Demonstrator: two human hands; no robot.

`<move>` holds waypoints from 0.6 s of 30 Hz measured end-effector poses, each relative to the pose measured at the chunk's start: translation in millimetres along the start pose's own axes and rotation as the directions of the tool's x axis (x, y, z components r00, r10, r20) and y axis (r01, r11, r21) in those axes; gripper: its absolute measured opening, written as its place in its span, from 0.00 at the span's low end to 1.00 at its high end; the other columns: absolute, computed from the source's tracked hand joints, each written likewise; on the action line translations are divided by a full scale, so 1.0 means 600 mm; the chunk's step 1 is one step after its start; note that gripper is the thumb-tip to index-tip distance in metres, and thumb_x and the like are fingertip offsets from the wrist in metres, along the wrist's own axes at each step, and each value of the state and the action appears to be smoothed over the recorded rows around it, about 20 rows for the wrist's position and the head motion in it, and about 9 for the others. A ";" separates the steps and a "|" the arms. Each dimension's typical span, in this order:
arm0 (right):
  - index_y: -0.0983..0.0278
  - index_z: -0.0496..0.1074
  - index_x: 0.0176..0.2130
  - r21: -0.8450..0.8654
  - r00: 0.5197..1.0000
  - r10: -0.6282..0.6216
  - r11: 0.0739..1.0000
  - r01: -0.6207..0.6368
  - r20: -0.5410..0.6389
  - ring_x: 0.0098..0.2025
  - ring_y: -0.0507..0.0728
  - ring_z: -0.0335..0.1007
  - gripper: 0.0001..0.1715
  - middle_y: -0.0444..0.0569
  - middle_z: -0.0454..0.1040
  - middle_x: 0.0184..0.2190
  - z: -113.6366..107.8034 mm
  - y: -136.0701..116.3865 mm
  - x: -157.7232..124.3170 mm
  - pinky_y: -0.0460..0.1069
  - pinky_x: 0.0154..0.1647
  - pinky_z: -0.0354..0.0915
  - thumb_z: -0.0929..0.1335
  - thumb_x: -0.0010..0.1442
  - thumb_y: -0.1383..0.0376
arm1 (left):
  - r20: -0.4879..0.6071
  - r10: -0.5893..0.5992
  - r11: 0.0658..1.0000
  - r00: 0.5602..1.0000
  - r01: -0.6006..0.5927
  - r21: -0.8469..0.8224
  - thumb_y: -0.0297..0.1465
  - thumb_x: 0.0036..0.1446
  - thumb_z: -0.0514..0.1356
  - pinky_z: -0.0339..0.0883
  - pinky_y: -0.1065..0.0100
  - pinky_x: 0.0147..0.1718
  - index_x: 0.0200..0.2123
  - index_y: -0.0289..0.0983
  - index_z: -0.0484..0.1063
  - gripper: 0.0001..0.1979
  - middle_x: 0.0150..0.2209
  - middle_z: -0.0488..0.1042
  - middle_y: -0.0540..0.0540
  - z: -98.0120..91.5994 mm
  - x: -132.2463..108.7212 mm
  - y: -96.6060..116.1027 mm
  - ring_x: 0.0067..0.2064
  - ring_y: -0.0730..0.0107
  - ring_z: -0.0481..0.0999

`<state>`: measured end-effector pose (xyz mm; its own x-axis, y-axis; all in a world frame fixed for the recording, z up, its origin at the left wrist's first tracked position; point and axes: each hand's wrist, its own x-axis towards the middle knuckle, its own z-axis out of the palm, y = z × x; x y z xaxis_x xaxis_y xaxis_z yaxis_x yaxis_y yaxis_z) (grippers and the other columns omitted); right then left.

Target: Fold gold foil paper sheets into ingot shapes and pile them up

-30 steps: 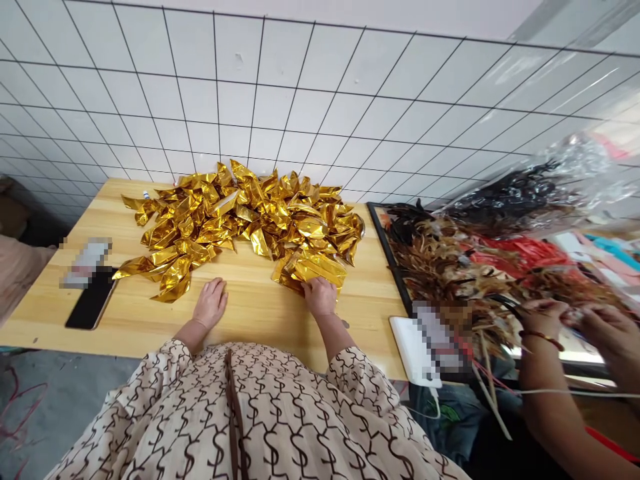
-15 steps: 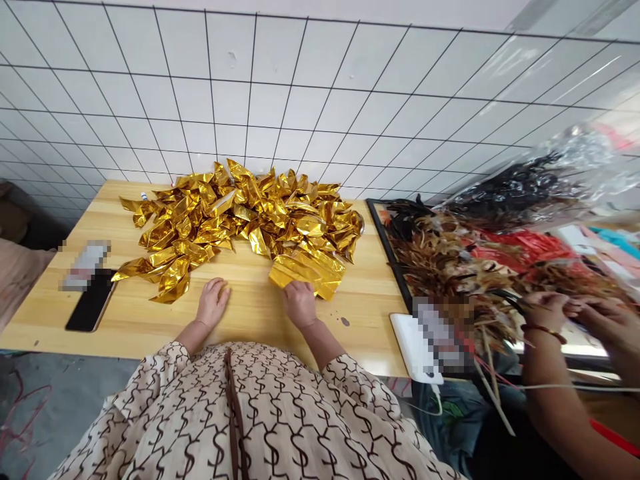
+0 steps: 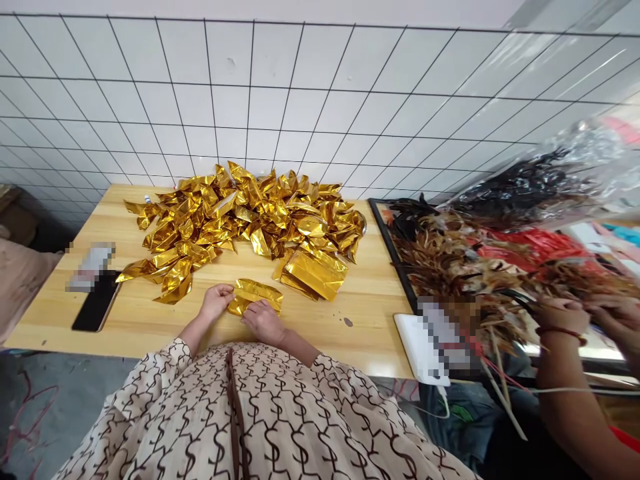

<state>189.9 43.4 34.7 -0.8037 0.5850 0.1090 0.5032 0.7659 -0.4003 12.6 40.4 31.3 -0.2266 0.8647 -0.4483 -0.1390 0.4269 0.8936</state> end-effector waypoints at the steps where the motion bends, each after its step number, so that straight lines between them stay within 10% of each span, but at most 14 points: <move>1: 0.60 0.75 0.33 0.018 1.000 -0.005 1.000 0.005 -0.004 0.38 0.57 0.68 0.14 0.50 0.75 0.32 -0.001 0.000 -0.002 0.53 0.45 0.62 0.63 0.65 0.60 | 0.010 0.006 1.000 1.000 -0.006 0.005 0.31 0.34 0.69 0.61 0.72 0.22 0.20 0.35 0.71 0.10 0.16 0.69 0.54 0.000 -0.001 0.002 0.19 0.76 0.66; 8: 0.60 0.73 0.43 0.370 0.909 0.334 0.900 -0.229 -0.249 0.39 0.57 0.69 0.13 0.51 0.73 0.39 -0.002 0.021 -0.011 0.54 0.43 0.67 0.64 0.63 0.57 | -0.028 0.072 0.996 0.997 -0.073 -0.057 0.36 0.33 0.70 0.56 0.75 0.18 0.19 0.36 0.72 0.12 0.15 0.66 0.56 -0.020 -0.008 0.031 0.17 0.80 0.61; 13: 0.60 0.68 0.50 0.777 0.643 0.728 0.540 -0.324 -0.238 0.27 0.51 0.64 0.27 0.47 0.71 0.40 0.003 0.061 -0.002 0.50 0.31 0.68 0.70 0.53 0.53 | -0.122 0.140 0.983 0.983 -0.153 -0.103 0.38 0.30 0.71 0.51 0.76 0.16 0.20 0.35 0.72 0.16 0.13 0.63 0.57 -0.031 -0.006 0.048 0.15 0.81 0.58; 18: 0.62 0.69 0.44 0.961 0.578 0.816 0.141 -0.237 0.023 0.24 0.49 0.64 0.32 0.44 0.71 0.33 -0.021 0.071 0.027 0.46 0.23 0.63 0.75 0.42 0.52 | -0.117 0.207 0.969 0.971 -0.220 -0.111 0.39 0.31 0.71 0.51 0.76 0.14 0.21 0.36 0.71 0.16 0.14 0.64 0.58 -0.031 -0.009 0.067 0.14 0.81 0.59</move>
<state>202.2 88.9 30.8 -0.0612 0.9568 -0.2842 -0.0441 -0.2871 -0.9569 -9.5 48.1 69.4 -0.3614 0.8973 -0.2534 -0.1917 0.1945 0.9620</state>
